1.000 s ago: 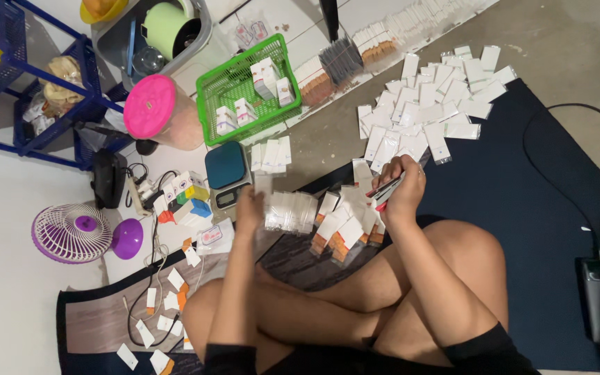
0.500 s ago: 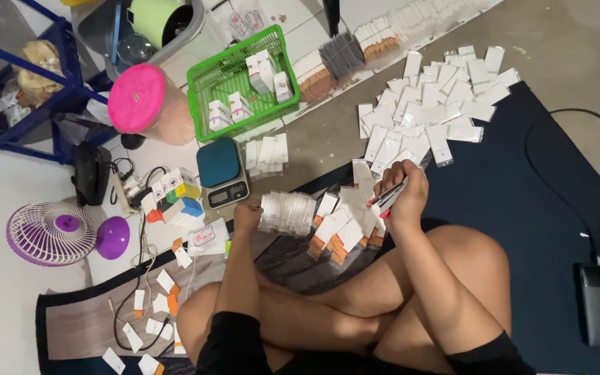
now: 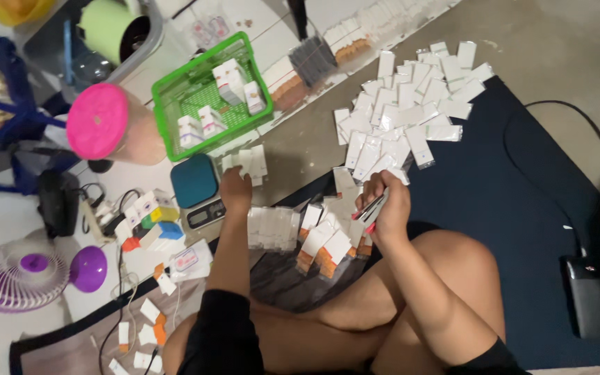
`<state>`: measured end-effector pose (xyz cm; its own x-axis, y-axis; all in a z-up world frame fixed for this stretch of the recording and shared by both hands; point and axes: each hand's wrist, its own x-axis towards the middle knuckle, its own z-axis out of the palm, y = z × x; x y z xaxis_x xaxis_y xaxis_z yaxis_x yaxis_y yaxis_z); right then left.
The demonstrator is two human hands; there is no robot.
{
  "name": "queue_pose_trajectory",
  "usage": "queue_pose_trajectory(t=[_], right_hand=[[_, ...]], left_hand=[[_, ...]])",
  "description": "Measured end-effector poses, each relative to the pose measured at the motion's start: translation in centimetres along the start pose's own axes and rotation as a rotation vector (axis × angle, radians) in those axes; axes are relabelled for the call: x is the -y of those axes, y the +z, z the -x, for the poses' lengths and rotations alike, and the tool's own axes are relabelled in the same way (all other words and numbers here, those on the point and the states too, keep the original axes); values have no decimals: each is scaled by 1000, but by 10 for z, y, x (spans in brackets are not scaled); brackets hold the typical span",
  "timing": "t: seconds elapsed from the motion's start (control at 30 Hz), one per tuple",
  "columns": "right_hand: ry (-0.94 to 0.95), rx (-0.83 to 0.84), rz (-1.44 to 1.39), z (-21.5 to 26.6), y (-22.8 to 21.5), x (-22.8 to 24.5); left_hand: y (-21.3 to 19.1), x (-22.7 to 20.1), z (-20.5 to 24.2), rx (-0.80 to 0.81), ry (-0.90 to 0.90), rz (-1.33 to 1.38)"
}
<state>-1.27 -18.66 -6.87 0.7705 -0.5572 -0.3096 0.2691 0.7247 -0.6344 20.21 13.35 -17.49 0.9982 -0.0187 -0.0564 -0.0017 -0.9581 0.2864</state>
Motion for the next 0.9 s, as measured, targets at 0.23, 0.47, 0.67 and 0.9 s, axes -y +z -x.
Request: queue_pose_trajectory(t=[0.23, 0.47, 0.67, 0.9], right_hand=[[45, 9, -23, -1, 0, 4], [139, 25, -71, -2, 0, 5], [167, 39, -72, -4, 1, 6], [201, 66, -48, -3, 6, 11]], left_hand=[[34, 6, -48, 107, -180, -95], [61, 38, -52, -87, -272, 182], [35, 45, -55, -47, -411, 319], [-11, 32, -18, 25, -799, 1223]])
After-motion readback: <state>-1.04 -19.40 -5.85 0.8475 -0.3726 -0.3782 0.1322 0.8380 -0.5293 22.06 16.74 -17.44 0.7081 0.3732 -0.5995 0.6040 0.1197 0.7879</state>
